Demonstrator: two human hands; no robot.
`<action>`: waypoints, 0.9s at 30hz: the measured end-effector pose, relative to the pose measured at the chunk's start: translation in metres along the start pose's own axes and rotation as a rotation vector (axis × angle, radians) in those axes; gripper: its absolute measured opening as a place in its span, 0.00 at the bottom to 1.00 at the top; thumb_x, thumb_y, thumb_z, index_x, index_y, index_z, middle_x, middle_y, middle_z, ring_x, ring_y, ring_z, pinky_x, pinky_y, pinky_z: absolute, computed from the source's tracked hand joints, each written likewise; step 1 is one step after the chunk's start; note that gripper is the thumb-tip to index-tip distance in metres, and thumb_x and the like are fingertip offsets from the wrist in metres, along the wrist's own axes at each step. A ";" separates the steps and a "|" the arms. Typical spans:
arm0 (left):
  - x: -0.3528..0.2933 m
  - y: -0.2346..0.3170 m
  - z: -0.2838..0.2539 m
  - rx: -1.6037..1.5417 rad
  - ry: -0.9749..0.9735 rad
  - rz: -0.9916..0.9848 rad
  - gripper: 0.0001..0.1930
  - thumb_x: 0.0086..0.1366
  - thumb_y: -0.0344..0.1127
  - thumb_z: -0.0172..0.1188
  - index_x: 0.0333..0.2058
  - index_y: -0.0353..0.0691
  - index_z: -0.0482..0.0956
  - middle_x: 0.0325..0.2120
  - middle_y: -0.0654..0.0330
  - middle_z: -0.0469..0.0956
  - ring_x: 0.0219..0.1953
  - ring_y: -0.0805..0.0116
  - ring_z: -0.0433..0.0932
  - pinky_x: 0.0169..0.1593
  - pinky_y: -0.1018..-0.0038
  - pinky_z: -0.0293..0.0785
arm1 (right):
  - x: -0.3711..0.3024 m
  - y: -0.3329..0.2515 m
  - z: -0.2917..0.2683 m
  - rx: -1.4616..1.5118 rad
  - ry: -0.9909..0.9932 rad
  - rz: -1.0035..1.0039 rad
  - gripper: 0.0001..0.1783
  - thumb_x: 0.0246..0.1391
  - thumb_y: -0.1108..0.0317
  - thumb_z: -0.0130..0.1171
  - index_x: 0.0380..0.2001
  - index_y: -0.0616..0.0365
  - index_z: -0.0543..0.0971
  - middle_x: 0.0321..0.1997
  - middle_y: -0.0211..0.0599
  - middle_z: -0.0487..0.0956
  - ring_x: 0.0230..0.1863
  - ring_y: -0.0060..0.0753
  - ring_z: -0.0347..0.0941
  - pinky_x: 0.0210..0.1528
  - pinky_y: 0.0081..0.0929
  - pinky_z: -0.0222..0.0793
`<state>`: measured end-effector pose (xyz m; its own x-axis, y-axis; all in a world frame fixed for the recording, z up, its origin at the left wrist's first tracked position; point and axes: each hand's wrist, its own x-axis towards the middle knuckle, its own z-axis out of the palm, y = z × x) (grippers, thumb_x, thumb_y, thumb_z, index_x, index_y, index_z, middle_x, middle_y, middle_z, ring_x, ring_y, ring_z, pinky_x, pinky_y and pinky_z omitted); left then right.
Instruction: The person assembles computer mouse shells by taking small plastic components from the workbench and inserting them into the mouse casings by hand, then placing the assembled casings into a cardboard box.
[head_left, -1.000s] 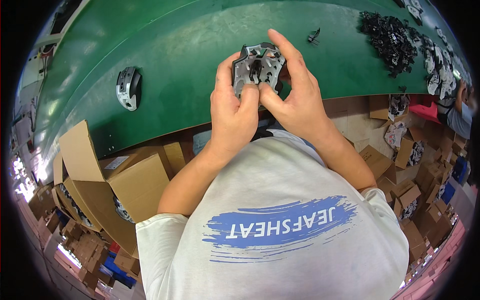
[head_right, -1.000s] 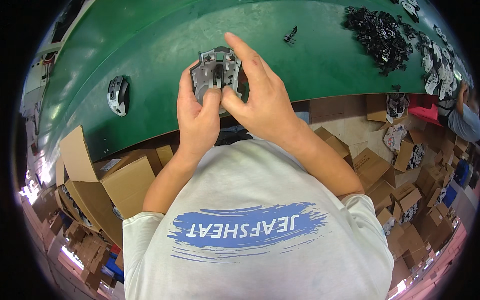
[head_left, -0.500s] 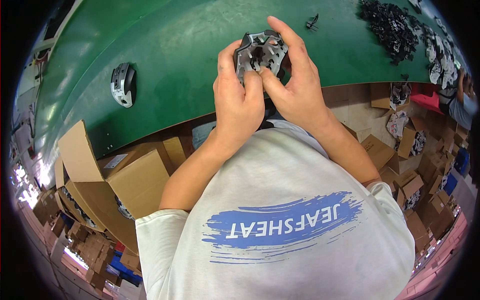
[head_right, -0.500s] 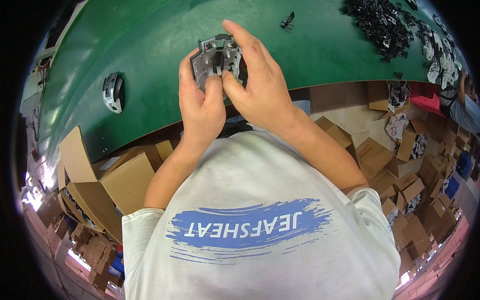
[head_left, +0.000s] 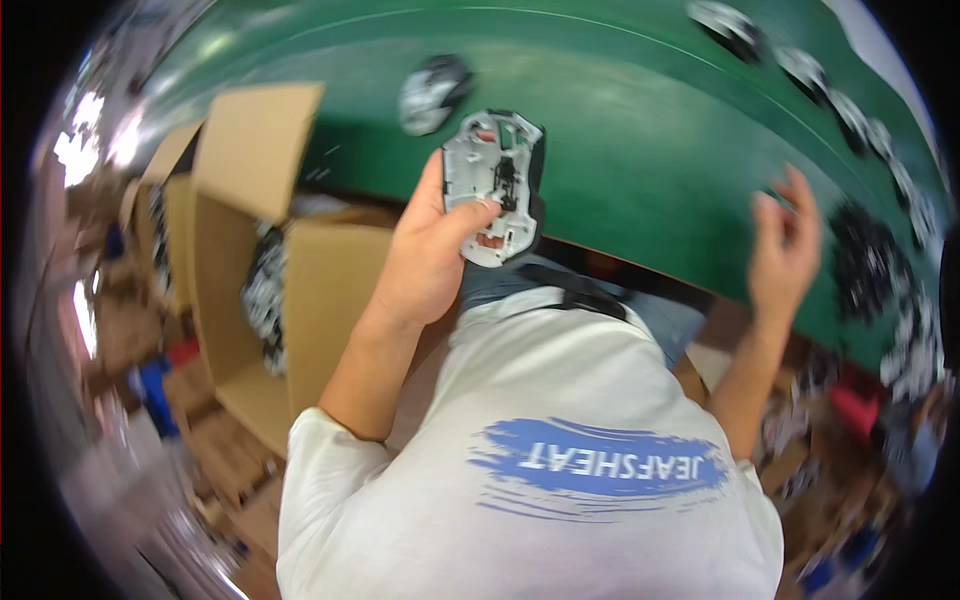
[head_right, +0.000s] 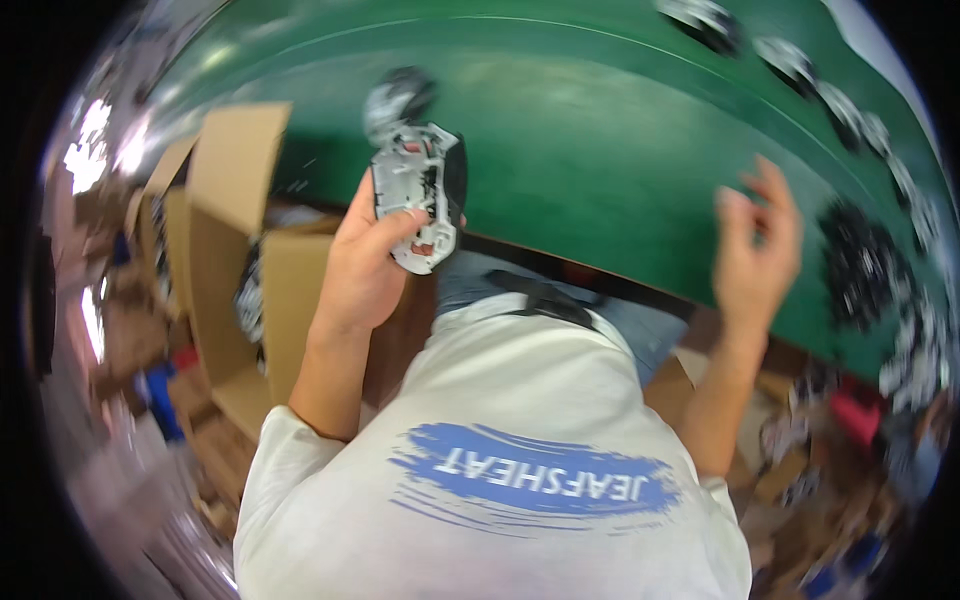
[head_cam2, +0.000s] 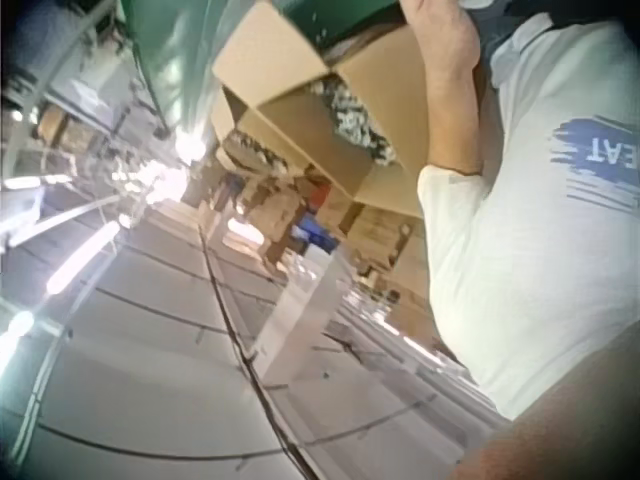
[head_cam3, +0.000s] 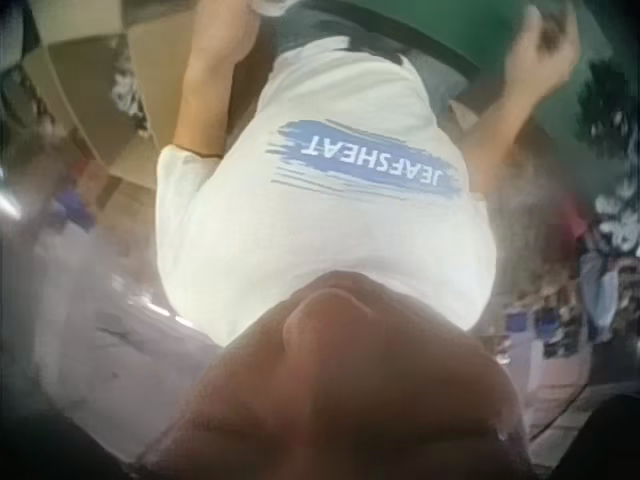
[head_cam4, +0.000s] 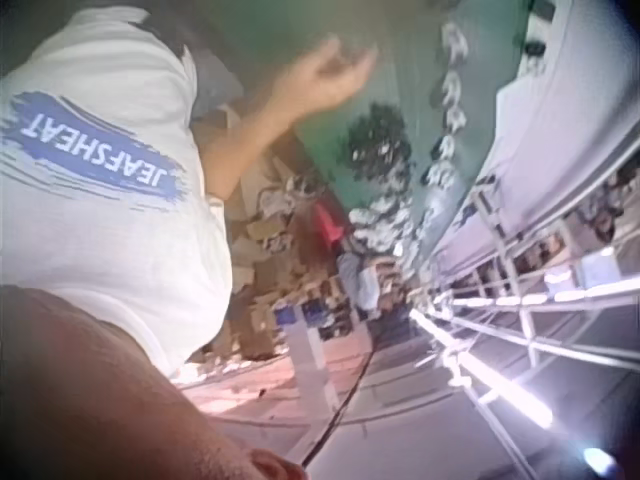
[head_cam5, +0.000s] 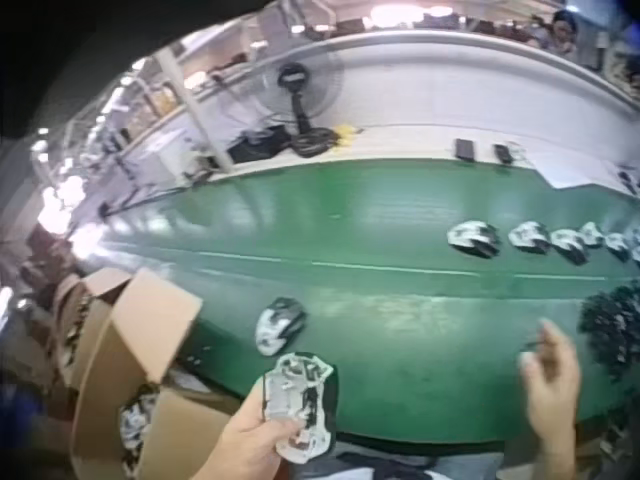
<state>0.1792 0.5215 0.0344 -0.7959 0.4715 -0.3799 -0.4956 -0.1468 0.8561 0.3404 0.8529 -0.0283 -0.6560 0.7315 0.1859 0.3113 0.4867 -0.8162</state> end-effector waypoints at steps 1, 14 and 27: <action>-0.007 0.014 -0.024 -0.028 0.069 0.066 0.27 0.70 0.26 0.58 0.68 0.37 0.68 0.50 0.54 0.83 0.48 0.60 0.86 0.46 0.67 0.82 | 0.005 0.024 -0.008 -0.212 0.127 -0.153 0.27 0.67 0.64 0.69 0.68 0.51 0.79 0.58 0.39 0.80 0.47 0.30 0.78 0.53 0.30 0.74; -0.227 0.056 -0.421 0.860 1.407 -0.193 0.31 0.69 0.34 0.57 0.71 0.47 0.65 0.60 0.49 0.78 0.56 0.52 0.82 0.53 0.57 0.81 | 0.040 0.072 -0.012 -0.290 -0.085 -0.073 0.19 0.71 0.57 0.66 0.56 0.58 0.87 0.49 0.37 0.87 0.44 0.31 0.82 0.49 0.29 0.77; -0.017 0.106 -0.168 1.111 0.729 0.832 0.28 0.73 0.29 0.60 0.70 0.35 0.70 0.68 0.48 0.72 0.69 0.54 0.72 0.72 0.60 0.64 | 0.012 0.062 -0.011 -0.322 0.049 -0.180 0.10 0.69 0.65 0.65 0.46 0.58 0.88 0.37 0.41 0.83 0.36 0.42 0.80 0.42 0.36 0.76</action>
<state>0.0817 0.3523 0.0727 -0.8579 0.0327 0.5128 0.3846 0.7027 0.5986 0.3597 0.8977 -0.0707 -0.6890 0.6383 0.3432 0.3989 0.7294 -0.5557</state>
